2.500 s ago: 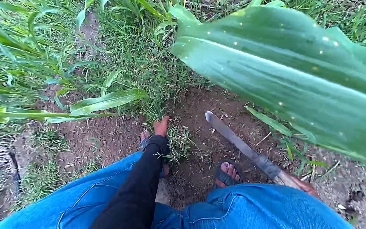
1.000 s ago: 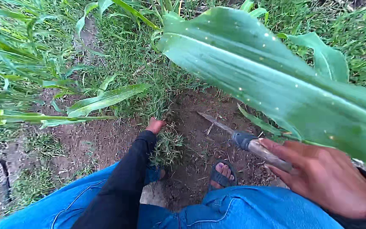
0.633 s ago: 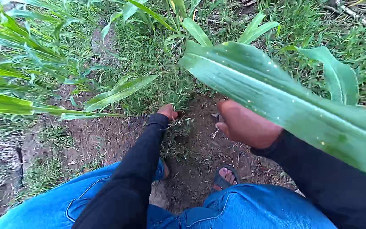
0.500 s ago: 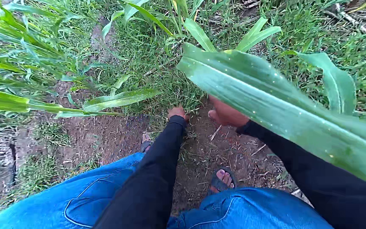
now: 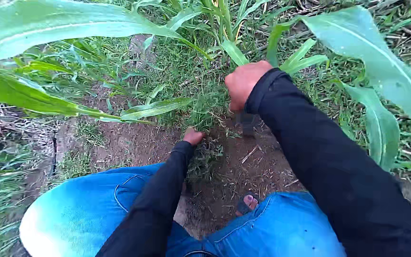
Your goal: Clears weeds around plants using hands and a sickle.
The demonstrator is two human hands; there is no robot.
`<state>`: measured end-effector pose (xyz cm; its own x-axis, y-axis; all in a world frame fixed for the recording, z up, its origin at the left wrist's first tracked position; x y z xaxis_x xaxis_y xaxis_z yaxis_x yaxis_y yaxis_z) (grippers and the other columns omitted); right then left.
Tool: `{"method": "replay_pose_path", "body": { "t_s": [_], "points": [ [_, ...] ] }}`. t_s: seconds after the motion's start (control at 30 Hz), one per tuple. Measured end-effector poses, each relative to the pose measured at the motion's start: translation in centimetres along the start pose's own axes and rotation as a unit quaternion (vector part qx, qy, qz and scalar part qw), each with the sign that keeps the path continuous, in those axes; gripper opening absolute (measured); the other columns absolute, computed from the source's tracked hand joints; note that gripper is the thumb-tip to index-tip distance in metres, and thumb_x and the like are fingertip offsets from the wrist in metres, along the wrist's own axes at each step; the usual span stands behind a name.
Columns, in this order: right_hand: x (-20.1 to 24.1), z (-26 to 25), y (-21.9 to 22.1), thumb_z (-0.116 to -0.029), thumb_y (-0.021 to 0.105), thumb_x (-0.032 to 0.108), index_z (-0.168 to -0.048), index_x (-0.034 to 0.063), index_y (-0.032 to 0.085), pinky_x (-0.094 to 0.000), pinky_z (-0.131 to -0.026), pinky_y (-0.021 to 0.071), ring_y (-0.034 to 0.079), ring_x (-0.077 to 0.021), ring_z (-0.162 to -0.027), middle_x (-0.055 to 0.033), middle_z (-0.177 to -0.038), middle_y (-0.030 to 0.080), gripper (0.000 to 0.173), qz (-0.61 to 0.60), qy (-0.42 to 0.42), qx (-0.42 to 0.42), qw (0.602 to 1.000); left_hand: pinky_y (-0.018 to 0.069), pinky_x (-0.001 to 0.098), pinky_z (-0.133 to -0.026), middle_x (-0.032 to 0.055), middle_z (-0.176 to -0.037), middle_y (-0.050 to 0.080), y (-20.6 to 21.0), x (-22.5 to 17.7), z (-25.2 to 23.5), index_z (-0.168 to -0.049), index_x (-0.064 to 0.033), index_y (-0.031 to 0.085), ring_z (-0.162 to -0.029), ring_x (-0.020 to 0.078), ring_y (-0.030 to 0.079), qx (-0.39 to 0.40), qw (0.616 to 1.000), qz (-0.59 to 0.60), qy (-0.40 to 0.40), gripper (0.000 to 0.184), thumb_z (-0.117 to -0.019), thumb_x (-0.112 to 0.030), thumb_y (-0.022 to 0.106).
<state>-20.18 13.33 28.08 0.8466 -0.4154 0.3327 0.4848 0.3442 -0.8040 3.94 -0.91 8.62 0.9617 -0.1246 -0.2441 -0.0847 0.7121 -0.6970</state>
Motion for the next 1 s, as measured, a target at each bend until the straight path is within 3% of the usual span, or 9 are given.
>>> {"method": "replay_pose_path", "body": {
  "t_s": [0.07,0.13,0.27,0.47,0.63,0.77,0.83,0.93,1.0],
  "points": [
    [-0.8,-1.3,-0.4,-0.0894,0.077,0.033,-0.102,-0.0034,0.069,-0.0693,-0.083,0.0471,0.064,-0.0484,-0.108,-0.0282,-0.108,0.068,0.039,-0.012,0.026,-0.011,1.0,0.0506,0.0588,-0.101,0.0278,-0.135,0.06,-2.4,1.4,0.6,-0.149,0.0015,0.042,-0.123,0.0404,0.06,-0.025,0.989,0.145,-0.026,0.071,-0.0882,-0.014,0.075],
    [-1.3,-1.9,-0.4,-0.0869,0.079,0.036,-0.097,-0.0028,0.07,-0.0703,-0.082,0.0467,0.064,-0.0489,-0.106,-0.0286,-0.105,0.068,0.041,-0.02,0.05,-0.019,0.998,0.0527,0.0533,-0.093,0.0225,-0.125,0.064,-3.0,3.5,0.6,-0.137,0.0006,0.055,-0.112,0.0332,0.063,-0.016,0.977,0.204,-0.056,0.051,-0.0926,-0.021,0.069],
    [0.1,-1.8,-0.4,-0.087,0.079,0.035,-0.095,0.0001,0.071,-0.0688,-0.082,0.047,0.065,-0.0473,-0.106,-0.0264,-0.103,0.069,0.037,-0.013,0.041,-0.015,0.999,0.049,0.0601,-0.104,0.0306,-0.137,0.058,-2.5,3.4,1.4,-0.145,0.0049,0.049,-0.126,0.0423,0.06,0.073,0.989,-0.038,-0.123,0.065,-0.0997,-0.039,0.065],
    [0.8,-2.4,0.3,-0.0872,0.079,0.037,-0.102,0.0033,0.073,-0.0726,-0.083,0.0453,0.063,-0.0505,-0.107,-0.028,-0.105,0.069,0.037,-0.008,0.033,-0.031,0.999,0.0482,0.064,-0.098,0.0327,-0.13,0.06,-2.6,7.7,0.0,-0.136,0.0068,0.056,-0.119,0.0451,0.061,0.08,0.989,-0.007,-0.124,0.05,-0.1061,-0.033,0.053],
    [0.7,-1.4,0.0,-0.0903,0.078,0.032,-0.104,-0.002,0.07,-0.0713,-0.087,0.044,0.061,-0.0503,-0.112,-0.0299,-0.112,0.066,0.037,-0.027,0.068,-0.035,0.997,0.0461,0.0649,-0.103,0.033,-0.127,0.063,-1.6,11.4,-3.9,-0.127,0.0093,0.062,-0.121,0.046,0.061,-0.046,0.993,0.036,-0.099,0.046,-0.1023,-0.029,0.06],
    [0.9,-1.1,0.3,-0.09,0.078,0.03,-0.101,-0.0031,0.071,-0.0712,-0.085,0.045,0.063,-0.051,-0.107,-0.0309,-0.107,0.067,0.035,-0.017,0.078,-0.046,0.996,0.0283,0.0728,-0.118,0.0319,-0.165,0.025,2.4,8.4,-4.4,-0.148,-0.002,0.053,-0.152,0.0532,0.025,-0.034,0.997,0.005,-0.076,0.088,-0.0886,-0.065,0.07],
    [1.7,-0.8,0.3,-0.0924,0.076,0.03,-0.102,-0.0031,0.071,-0.0701,-0.085,0.0452,0.063,-0.0497,-0.107,-0.0301,-0.107,0.067,0.035,-0.01,0.085,-0.041,0.996,0.0329,0.0789,-0.11,0.0296,-0.17,0.01,5.0,5.6,-3.1,-0.148,-0.0076,0.055,-0.153,0.0567,0.017,-0.022,0.992,-0.121,-0.001,0.1,-0.0771,-0.075,0.075],
    [3.1,-0.8,0.5,-0.0936,0.075,0.029,-0.105,-0.0031,0.072,-0.0701,-0.089,0.0447,0.063,-0.0496,-0.11,-0.0305,-0.111,0.067,0.034,-0.001,0.099,-0.022,0.995,0.0217,0.0877,-0.107,0.019,-0.174,-0.004,9.0,5.1,0.1,-0.143,-0.0213,0.063,-0.156,0.0555,-0.002,0.053,0.936,-0.305,0.169,0.104,-0.0605,-0.082,0.08],
    [3.4,-1.3,0.6,-0.093,0.075,0.033,-0.101,-0.0021,0.072,-0.0709,-0.085,0.0456,0.063,-0.051,-0.107,-0.0309,-0.107,0.067,0.036,0.015,0.093,-0.018,0.995,0.0144,0.0912,-0.105,0.0145,-0.175,-0.01,9.9,6.6,3.2,-0.158,-0.0238,0.044,-0.155,0.0547,-0.014,0.153,0.868,-0.393,0.261,0.118,-0.0609,-0.075,0.085]
  ]
}}
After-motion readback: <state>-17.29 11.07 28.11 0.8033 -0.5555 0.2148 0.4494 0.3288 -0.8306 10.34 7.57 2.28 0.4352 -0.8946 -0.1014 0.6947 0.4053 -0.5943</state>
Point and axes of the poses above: each hand's wrist, its own z-axis away from the middle knuckle, its own y-axis out of the palm, x = y × z, the point moved 1 cm from there along -z, towards the middle knuckle
